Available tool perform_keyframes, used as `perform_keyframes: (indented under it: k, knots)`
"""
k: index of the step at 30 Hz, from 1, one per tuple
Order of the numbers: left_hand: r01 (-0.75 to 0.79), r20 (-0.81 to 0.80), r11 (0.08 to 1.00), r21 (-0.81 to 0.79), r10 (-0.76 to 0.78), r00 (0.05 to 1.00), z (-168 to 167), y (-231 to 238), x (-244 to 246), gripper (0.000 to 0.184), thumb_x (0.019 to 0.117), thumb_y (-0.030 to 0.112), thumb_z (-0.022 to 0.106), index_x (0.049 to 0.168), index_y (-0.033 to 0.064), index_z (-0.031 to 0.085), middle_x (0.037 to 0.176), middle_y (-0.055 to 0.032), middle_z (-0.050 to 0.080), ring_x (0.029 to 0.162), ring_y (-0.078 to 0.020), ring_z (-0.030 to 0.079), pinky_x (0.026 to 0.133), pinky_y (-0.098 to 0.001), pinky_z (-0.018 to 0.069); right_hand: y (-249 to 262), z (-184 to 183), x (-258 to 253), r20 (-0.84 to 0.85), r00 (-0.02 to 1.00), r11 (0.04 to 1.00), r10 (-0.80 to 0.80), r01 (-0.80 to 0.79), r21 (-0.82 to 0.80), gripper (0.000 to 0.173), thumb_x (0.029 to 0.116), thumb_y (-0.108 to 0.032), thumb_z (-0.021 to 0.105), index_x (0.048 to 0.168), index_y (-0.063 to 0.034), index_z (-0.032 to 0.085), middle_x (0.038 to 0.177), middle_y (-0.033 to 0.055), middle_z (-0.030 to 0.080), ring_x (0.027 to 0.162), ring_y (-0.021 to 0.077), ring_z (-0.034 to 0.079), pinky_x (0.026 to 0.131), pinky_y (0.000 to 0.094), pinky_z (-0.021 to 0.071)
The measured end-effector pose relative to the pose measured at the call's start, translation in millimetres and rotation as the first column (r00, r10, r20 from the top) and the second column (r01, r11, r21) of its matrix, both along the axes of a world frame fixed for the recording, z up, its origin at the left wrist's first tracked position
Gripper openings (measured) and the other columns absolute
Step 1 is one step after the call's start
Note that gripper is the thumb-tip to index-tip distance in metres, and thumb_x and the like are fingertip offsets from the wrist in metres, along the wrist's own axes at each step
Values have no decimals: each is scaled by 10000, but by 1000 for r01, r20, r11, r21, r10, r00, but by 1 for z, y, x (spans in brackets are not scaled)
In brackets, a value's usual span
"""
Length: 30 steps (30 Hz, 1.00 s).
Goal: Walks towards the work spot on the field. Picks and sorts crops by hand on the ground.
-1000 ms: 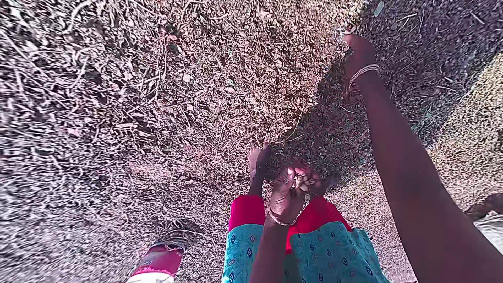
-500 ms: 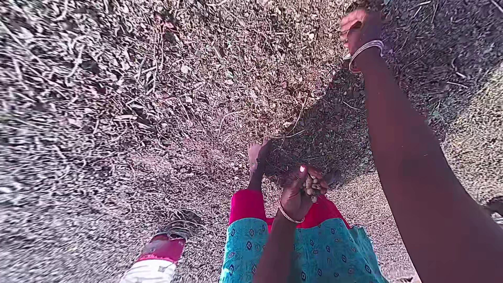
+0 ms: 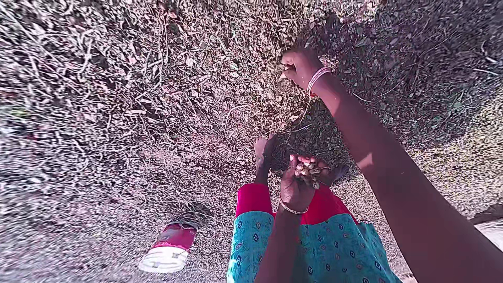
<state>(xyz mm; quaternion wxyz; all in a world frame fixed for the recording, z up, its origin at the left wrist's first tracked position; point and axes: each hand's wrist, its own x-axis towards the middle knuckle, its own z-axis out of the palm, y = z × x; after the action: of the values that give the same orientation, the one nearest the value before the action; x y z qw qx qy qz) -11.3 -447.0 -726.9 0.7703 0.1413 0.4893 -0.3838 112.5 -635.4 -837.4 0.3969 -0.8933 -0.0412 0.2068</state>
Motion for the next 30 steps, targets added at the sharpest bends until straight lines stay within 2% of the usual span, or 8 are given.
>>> perform_keyframes:
  k: [5,9,13,17,19,21,25,30]
  knots:
    - [-60,33,977,203,55,998,-6,7,9,485,1087,285,343,804,144,710,794,-34,734,772,-174,744,727,-334,629,6,26,-45,-145,874,870,-464,481,110,253,993,-222,667,1102,-2,728,843,72,734,643,88,652,623,270,552]
    - [-104,53,955,277,93,994,-14,12,9,496,1093,318,319,848,138,711,838,-46,742,804,-186,744,735,-354,630,8,88,-88,-218,956,874,-197,272,403,395,975,-309,667,1205,9,711,737,29,687,593,51,597,561,238,516]
    - [-38,29,989,144,35,999,-7,11,1,532,1089,303,281,783,153,689,796,-19,716,776,-162,725,728,-327,617,-53,25,-78,-472,832,955,-291,227,-189,455,1075,-246,534,1490,-61,518,1242,213,695,1077,349,705,955,525,545]
    - [73,25,997,13,-74,997,-6,12,-9,500,1077,306,337,752,148,683,768,-16,698,740,-147,703,694,-300,595,-157,-72,-59,-504,828,791,-245,-130,-598,738,939,-6,604,1603,-231,375,1685,200,252,1515,520,254,1096,826,226]
    - [106,64,993,-54,-102,993,-10,18,-11,401,1034,315,481,748,149,708,775,-10,697,744,-142,697,691,-292,588,-204,-82,-60,-502,775,747,-385,-58,-663,584,973,-118,626,1522,-281,511,1605,217,406,1481,521,321,1099,842,187]
    - [149,82,985,-90,-142,986,-9,21,-11,357,1001,336,543,738,160,706,773,3,679,747,-135,677,702,-289,570,-241,-77,-75,-471,673,675,-571,58,-735,394,991,-267,619,1362,-136,652,1391,275,592,1327,500,517,1057,761,354]
    - [132,79,986,-97,-124,989,-10,18,-8,373,1009,333,524,743,155,715,776,-3,689,749,-136,685,699,-288,574,-265,-30,-87,-541,742,672,-396,-167,-722,602,921,-35,673,1472,-251,562,1526,305,450,1373,626,387,985,896,256]
    - [95,56,993,-67,-91,994,-8,11,-6,423,1037,293,452,720,157,697,753,-3,691,742,-134,695,702,-288,586,-260,0,-88,-509,784,664,-356,-171,-728,568,904,-11,699,1448,-98,563,1564,345,366,1339,690,370,885,916,322]
